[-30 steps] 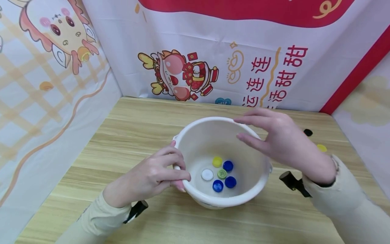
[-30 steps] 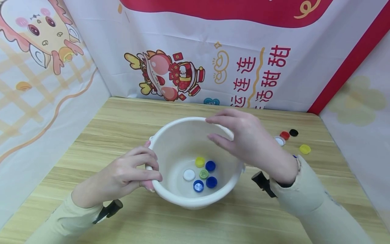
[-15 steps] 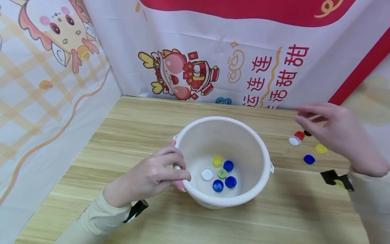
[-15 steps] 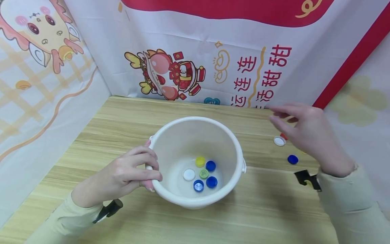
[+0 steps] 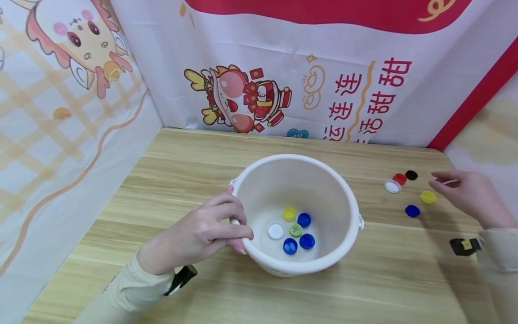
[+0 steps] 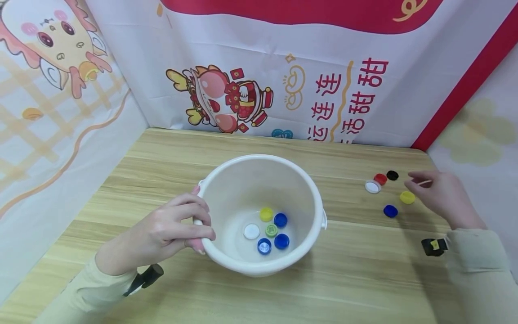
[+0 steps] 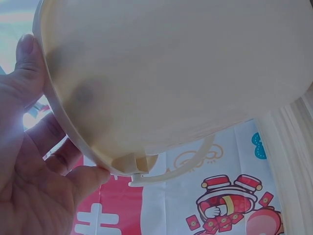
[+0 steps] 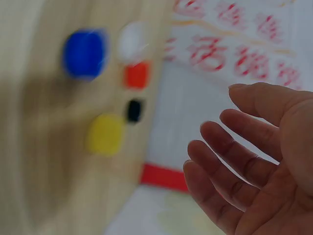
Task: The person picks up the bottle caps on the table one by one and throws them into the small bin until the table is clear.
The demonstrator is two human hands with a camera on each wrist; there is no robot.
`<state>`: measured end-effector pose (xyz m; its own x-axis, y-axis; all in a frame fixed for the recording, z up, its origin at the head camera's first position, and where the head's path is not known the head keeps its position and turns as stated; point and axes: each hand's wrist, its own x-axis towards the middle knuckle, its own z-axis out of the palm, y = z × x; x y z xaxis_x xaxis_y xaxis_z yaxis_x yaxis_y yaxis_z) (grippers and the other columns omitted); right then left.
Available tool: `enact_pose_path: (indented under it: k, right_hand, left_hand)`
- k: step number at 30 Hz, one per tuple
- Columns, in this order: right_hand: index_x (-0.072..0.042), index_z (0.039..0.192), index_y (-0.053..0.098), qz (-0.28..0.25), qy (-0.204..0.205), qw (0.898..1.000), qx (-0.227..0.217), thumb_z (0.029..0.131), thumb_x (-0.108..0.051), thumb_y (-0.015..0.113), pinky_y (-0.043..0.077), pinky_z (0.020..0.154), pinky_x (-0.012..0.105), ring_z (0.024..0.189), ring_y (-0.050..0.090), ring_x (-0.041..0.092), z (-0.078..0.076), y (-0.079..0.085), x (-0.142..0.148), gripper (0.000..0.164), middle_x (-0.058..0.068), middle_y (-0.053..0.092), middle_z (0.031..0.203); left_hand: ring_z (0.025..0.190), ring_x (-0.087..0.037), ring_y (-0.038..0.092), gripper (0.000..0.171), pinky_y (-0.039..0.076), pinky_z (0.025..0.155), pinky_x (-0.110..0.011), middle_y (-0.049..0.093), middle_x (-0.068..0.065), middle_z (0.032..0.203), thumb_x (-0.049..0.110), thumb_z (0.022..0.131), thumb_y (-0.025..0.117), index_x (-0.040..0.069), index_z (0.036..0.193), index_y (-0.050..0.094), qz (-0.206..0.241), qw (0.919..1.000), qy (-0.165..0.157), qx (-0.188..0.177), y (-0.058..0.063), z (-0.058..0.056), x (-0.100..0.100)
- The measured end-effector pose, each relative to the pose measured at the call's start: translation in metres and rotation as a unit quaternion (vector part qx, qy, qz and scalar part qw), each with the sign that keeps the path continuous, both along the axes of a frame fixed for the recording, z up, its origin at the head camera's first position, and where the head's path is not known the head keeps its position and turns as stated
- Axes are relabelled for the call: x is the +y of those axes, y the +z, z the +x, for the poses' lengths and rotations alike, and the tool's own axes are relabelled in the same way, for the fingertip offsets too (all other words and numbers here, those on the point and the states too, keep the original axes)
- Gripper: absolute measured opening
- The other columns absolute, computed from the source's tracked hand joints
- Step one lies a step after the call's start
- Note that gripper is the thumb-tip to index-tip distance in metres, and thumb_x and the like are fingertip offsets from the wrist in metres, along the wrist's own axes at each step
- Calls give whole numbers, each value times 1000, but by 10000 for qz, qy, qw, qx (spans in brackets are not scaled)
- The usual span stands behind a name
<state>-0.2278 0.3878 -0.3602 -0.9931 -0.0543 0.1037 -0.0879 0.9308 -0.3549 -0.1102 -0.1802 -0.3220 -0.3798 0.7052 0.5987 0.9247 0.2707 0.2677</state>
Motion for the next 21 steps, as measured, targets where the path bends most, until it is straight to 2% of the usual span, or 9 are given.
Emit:
enact_pose_path:
  k: [5,10,15,21]
  right_hand:
    - [15,128,53,-66,-155,9987,-489,100,-38,60,56,67,54,98,58,54,-4,-26,29,60,37,59,114]
    - [15,134,47,-133,-271,9943,-1021,99,-49,56,53,75,58,105,55,56,-7,-40,41,73,39,54,122]
    - [14,135,47,-152,-320,9933,-1097,96,-55,57,53,76,58,106,55,54,-10,-50,43,79,38,52,124]
    - [15,135,46,-33,-388,9927,-1144,95,-56,58,53,72,53,101,57,50,-14,-58,47,82,37,54,119]
  left_hand:
    - [104,-20,56,29,32,110,-59,65,2,96,42,92,62,17,96,78,24,10000,26,13,1,0,0]
    - [102,-20,55,28,32,109,-61,64,2,95,41,92,63,17,96,77,122,9998,-10,129,1,0,-1]
    - [103,-19,55,25,32,108,-61,64,2,96,39,91,65,17,97,78,125,9998,-19,130,2,0,1]
    - [105,-18,55,26,30,110,-60,65,3,97,40,91,65,19,98,78,-8,10000,48,-73,2,0,2]
